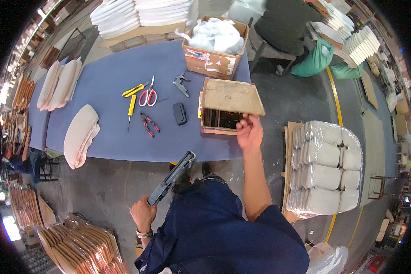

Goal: The person staples fabric onto cushion foam using a staple gun, then trims excess fabric with a utility knife. The person folds the fabric edges and secures them, repeating the process for multiple cushions.

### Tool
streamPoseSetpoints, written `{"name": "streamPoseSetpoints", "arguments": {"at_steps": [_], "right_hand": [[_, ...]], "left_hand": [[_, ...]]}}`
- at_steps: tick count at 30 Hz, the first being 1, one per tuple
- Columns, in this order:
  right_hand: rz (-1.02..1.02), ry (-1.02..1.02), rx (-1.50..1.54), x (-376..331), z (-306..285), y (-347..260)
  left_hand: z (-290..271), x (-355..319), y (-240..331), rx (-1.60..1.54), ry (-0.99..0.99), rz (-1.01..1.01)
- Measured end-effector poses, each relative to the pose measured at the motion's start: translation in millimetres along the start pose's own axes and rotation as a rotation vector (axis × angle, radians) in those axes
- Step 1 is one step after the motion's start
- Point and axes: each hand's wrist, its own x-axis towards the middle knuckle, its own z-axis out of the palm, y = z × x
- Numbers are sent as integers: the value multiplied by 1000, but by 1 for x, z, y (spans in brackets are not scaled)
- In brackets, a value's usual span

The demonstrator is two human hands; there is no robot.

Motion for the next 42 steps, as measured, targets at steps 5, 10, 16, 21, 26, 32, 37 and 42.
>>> {"name": "streamPoseSetpoints", "arguments": {"at_steps": [5,10,16,21,26,32,37,42], "right_hand": [[-271,-478,-1216,94,25,-1],[-1393,-736,-2296,116,50,65],[-763,-1490,-2658,172,16,105],[-507,-1683,-2919,215,-13,106],[-267,-1567,-2934,190,26,116],[-36,-1139,-2937,145,74,90],[-71,-1282,-2661,137,88,77],[40,-1390,-2642,149,93,62]], "left_hand": [[2,-4,12,-57,70,19],[12,-7,2,-40,62,7],[-8,-12,15,-60,12,16],[-10,-20,20,-151,7,8],[8,-27,14,-174,59,-28],[10,-28,17,-195,88,-6],[21,-32,15,-210,81,-33],[11,-33,18,-213,88,-51]]}}
